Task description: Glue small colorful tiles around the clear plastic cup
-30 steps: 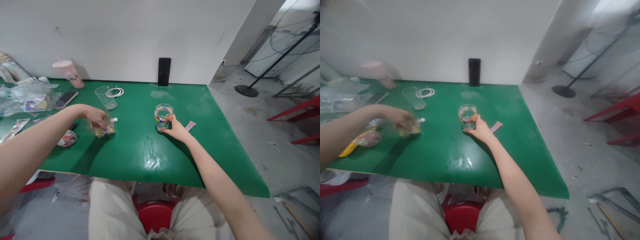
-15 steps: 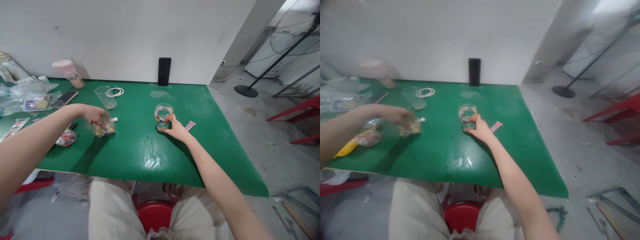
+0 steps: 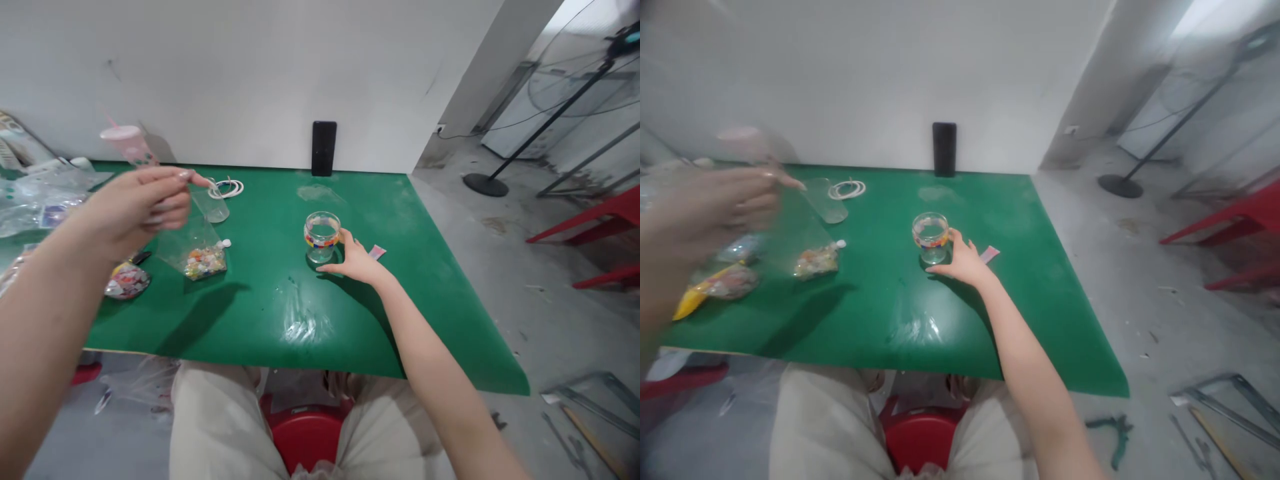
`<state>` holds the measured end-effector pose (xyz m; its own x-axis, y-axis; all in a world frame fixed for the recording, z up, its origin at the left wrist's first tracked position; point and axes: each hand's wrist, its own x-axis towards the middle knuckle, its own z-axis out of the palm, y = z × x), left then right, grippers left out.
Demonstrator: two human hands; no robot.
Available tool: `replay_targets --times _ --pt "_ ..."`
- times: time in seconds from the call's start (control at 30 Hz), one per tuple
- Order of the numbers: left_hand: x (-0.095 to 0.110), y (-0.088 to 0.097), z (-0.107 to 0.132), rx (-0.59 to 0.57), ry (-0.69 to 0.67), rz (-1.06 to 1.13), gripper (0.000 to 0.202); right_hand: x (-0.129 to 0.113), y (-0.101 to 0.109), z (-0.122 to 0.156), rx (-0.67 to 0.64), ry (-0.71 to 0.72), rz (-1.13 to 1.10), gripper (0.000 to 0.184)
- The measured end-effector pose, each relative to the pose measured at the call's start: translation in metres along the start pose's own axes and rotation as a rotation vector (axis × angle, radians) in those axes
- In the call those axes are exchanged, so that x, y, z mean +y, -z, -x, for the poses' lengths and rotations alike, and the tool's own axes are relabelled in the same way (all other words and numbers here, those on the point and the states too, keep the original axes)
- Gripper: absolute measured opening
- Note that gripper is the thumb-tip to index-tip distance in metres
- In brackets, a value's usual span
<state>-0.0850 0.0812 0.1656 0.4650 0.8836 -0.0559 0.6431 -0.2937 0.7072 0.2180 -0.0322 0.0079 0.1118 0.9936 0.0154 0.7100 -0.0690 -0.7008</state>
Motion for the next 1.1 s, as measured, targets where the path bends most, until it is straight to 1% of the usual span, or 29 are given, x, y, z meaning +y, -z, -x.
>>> replay_targets --times 0.03,0.07,0.1,0.17,0.2,0.23,0.27,0.3,0.37,0.43,0.5,0.6,0.67,0.7,0.77,0.8,0.87,0.93,0.97,1.0,1.1 --pt "0.004 -0.015 0.01 -0.056 0.018 0.283 0.04 0.001 0.01 0.003 -0.001 -0.001 0.024 0.09" --pt "0.006 -0.035 0.018 -0.178 0.062 0.498 0.034 0.003 0.02 0.006 0.011 -0.018 0.054 0.084" --pt "0.007 -0.057 0.025 -0.307 0.109 0.649 0.029 0.006 0.031 0.008 0.017 -0.018 0.073 0.075" --pt "0.007 -0.108 0.031 -0.581 0.259 0.858 0.026 0.017 0.05 0.013 0.025 -0.005 0.103 0.062" --pt "0.007 -0.132 0.031 -0.682 0.35 0.948 0.023 0.023 0.057 0.014 -0.011 -0.013 0.131 0.058" --pt "0.006 -0.155 0.029 -0.739 0.434 1.026 0.021 0.03 0.061 0.014 -0.051 -0.042 0.163 0.053" --pt "0.006 -0.174 0.025 -0.769 0.51 1.096 0.021 0.036 0.064 0.013 -0.093 -0.076 0.195 0.051" --pt "0.007 -0.189 0.02 -0.788 0.563 1.162 0.023 0.041 0.064 0.012 -0.125 -0.09 0.226 0.05" --pt "0.01 -0.209 0.009 -0.8 0.597 1.242 0.023 0.048 0.063 0.009 -0.151 -0.076 0.287 0.046" --pt "0.012 -0.216 -0.001 -0.802 0.547 1.23 0.017 0.051 0.06 0.006 -0.158 -0.023 0.338 0.038" --pt "0.011 -0.217 -0.006 -0.833 0.45 1.153 0.02 0.052 0.059 0.002 -0.185 0.033 0.37 0.03" --pt "0.005 -0.215 -0.007 -0.971 0.323 1.033 0.028 0.053 0.058 0.001 -0.245 0.094 0.364 0.025" --pt "0.0 -0.214 -0.006 -1.034 0.288 0.977 0.032 0.054 0.058 0.004 -0.233 0.116 0.339 0.027" --pt "-0.002 -0.213 -0.006 -1.035 0.283 0.953 0.032 0.054 0.058 0.007 -0.215 0.115 0.312 0.029" --pt "-0.003 -0.212 -0.006 -0.982 0.285 0.925 0.029 0.05 0.06 0.014 -0.201 0.086 0.201 0.033" --pt "-0.003 -0.211 -0.006 -0.939 0.291 0.93 0.027 0.047 0.061 0.019 -0.238 0.049 0.096 0.034" --pt "-0.002 -0.212 -0.006 -0.847 0.321 0.978 0.024 0.037 0.064 0.027 -0.365 -0.018 -0.162 0.036" --pt "-0.002 -0.213 -0.006 -0.788 0.366 1.043 0.019 0.026 0.065 0.033 -0.444 -0.038 -0.314 0.036" --pt "-0.003 -0.214 -0.006 -0.785 0.382 1.069 0.017 0.02 0.065 0.036 -0.467 -0.028 -0.358 0.036" --pt "-0.003 -0.215 -0.006 -0.796 0.391 1.09 0.016 0.015 0.063 0.037 -0.462 -0.01 -0.392 0.034" --pt "-0.004 -0.215 -0.004 -0.832 0.39 1.132 0.03 0.005 0.057 0.04 -0.394 0.028 -0.459 0.031"
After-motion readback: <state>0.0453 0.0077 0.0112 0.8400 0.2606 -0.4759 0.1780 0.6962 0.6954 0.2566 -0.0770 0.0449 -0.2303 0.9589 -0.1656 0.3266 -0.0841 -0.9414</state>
